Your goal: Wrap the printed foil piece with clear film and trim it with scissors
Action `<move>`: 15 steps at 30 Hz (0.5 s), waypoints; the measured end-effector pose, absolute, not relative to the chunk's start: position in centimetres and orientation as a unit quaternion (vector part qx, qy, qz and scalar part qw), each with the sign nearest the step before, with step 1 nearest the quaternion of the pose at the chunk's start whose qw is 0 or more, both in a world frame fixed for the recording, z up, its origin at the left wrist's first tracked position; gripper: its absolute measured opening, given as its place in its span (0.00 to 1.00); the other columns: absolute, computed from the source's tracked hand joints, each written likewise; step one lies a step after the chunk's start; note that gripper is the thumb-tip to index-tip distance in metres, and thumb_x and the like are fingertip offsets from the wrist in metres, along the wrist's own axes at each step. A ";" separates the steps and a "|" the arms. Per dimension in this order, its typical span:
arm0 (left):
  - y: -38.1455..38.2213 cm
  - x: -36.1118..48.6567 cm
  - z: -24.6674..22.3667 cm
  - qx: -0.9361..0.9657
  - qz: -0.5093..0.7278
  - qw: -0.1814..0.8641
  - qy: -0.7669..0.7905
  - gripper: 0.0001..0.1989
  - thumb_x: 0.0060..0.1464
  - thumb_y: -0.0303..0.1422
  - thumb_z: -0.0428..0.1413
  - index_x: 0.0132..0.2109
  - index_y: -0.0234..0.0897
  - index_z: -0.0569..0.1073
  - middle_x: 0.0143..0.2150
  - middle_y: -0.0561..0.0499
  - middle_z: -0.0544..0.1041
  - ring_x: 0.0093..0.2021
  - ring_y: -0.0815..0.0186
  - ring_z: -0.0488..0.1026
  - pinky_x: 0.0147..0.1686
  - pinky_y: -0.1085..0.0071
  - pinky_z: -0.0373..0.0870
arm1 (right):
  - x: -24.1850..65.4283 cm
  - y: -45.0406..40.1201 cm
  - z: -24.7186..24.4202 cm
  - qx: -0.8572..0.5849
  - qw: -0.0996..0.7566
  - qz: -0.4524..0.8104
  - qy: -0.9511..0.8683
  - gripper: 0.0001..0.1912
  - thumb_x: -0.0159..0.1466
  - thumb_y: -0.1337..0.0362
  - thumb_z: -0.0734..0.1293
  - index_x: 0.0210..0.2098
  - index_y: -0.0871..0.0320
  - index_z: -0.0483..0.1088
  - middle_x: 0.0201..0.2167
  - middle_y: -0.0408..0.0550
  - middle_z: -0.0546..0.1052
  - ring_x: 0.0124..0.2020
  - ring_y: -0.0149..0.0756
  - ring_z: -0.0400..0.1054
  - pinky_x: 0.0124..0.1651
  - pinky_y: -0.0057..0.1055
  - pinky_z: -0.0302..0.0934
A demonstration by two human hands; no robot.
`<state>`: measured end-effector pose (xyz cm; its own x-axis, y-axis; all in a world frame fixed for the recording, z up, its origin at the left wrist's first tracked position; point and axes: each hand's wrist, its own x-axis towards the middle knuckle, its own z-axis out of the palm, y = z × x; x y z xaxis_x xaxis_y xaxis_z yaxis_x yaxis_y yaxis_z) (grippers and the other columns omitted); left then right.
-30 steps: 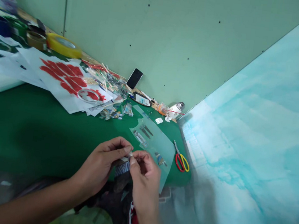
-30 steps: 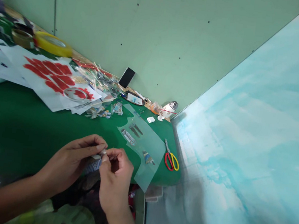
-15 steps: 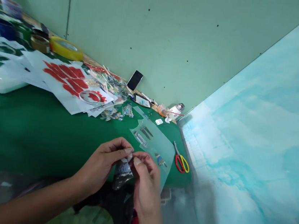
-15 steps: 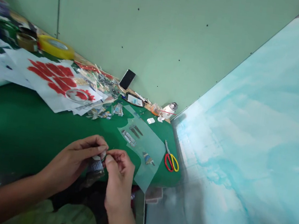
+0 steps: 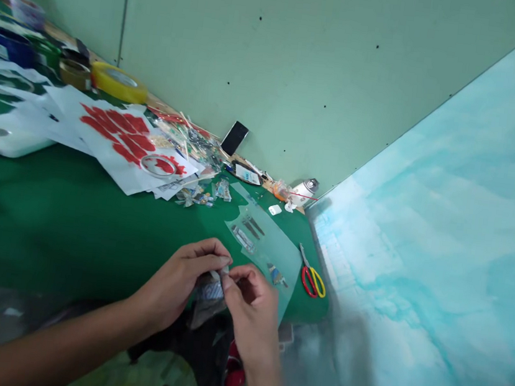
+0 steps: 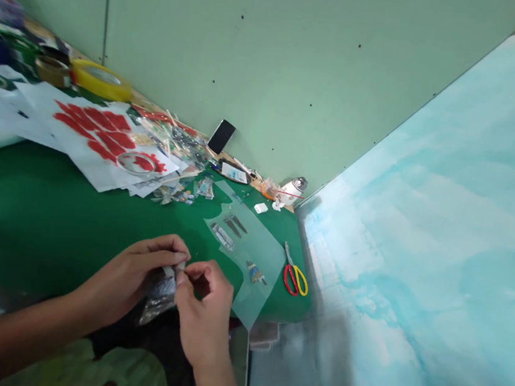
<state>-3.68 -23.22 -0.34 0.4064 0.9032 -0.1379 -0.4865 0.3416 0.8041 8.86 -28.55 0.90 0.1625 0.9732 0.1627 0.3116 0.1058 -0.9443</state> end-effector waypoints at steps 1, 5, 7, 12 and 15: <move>-23.3 -3.7 -0.3 0.344 0.452 0.767 0.298 0.07 0.46 0.32 0.61 0.25 0.36 0.71 0.22 0.55 0.67 0.25 0.68 0.63 0.26 0.73 0.59 | 8.8 -28.5 0.9 -0.578 0.499 0.339 -0.550 0.03 0.60 0.66 0.66 0.30 0.58 0.71 0.26 0.41 0.71 0.30 0.32 0.66 0.36 0.28 0.61; -23.4 -3.7 -0.2 0.326 0.447 0.780 0.292 0.06 0.44 0.29 0.59 0.22 0.36 0.71 0.22 0.55 0.65 0.24 0.69 0.61 0.25 0.74 0.60 | 8.6 -28.5 0.9 -0.573 0.496 0.344 -0.554 0.03 0.59 0.68 0.66 0.28 0.58 0.70 0.25 0.40 0.70 0.29 0.31 0.64 0.34 0.27 0.59; -23.4 -3.7 -0.3 0.319 0.445 0.785 0.290 0.05 0.43 0.29 0.58 0.22 0.36 0.71 0.22 0.55 0.65 0.25 0.68 0.61 0.25 0.73 0.60 | 8.6 -28.5 0.9 -0.577 0.489 0.339 -0.559 0.04 0.59 0.69 0.66 0.27 0.58 0.69 0.25 0.40 0.69 0.29 0.31 0.64 0.34 0.27 0.59; -23.4 -3.7 -0.2 0.296 0.434 0.801 0.287 0.08 0.45 0.32 0.57 0.21 0.36 0.71 0.22 0.54 0.65 0.25 0.67 0.60 0.24 0.72 0.60 | 8.9 -28.5 0.6 -0.563 0.493 0.345 -0.567 0.03 0.56 0.71 0.65 0.27 0.58 0.70 0.26 0.40 0.71 0.30 0.31 0.65 0.35 0.27 0.61; -23.4 -3.8 0.1 0.296 0.437 0.802 0.279 0.10 0.46 0.33 0.56 0.20 0.36 0.69 0.22 0.54 0.63 0.24 0.68 0.59 0.24 0.72 0.59 | 8.9 -28.6 0.5 -0.547 0.502 0.364 -0.563 0.04 0.56 0.71 0.65 0.27 0.58 0.71 0.26 0.41 0.71 0.30 0.31 0.66 0.36 0.27 0.62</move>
